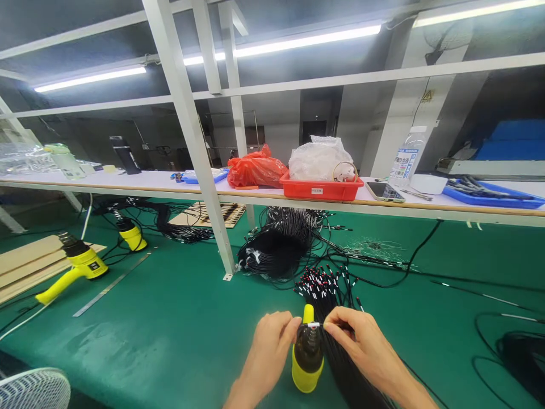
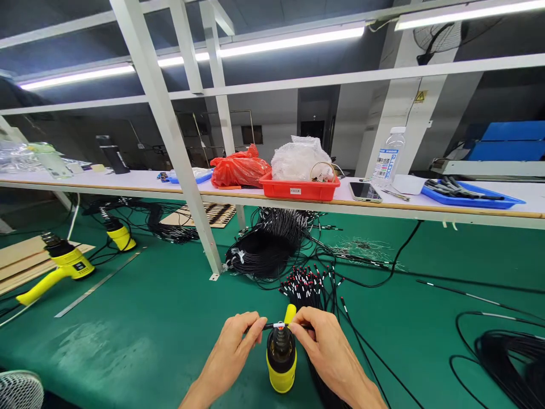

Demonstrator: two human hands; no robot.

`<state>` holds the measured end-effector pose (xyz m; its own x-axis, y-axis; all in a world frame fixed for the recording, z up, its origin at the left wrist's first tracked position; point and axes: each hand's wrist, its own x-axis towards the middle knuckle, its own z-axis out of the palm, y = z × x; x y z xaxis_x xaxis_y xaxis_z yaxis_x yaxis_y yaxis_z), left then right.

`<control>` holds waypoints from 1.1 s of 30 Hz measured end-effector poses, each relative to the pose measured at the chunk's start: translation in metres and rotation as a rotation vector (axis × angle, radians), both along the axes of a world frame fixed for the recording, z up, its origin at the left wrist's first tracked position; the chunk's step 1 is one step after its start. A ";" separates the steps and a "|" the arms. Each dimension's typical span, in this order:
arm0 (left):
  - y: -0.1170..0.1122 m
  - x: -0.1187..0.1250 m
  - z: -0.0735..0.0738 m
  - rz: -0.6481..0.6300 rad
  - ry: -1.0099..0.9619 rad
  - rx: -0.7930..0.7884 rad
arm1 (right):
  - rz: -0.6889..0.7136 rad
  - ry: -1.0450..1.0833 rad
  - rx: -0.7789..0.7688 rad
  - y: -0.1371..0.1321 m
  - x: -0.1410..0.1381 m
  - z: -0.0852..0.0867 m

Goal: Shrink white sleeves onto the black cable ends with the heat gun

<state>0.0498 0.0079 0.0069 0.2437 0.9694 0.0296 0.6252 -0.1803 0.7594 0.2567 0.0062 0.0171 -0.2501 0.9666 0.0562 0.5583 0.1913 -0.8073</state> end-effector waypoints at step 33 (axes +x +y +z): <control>-0.043 -0.010 0.017 0.067 -0.235 0.048 | 0.079 0.113 -0.119 -0.042 -0.020 0.013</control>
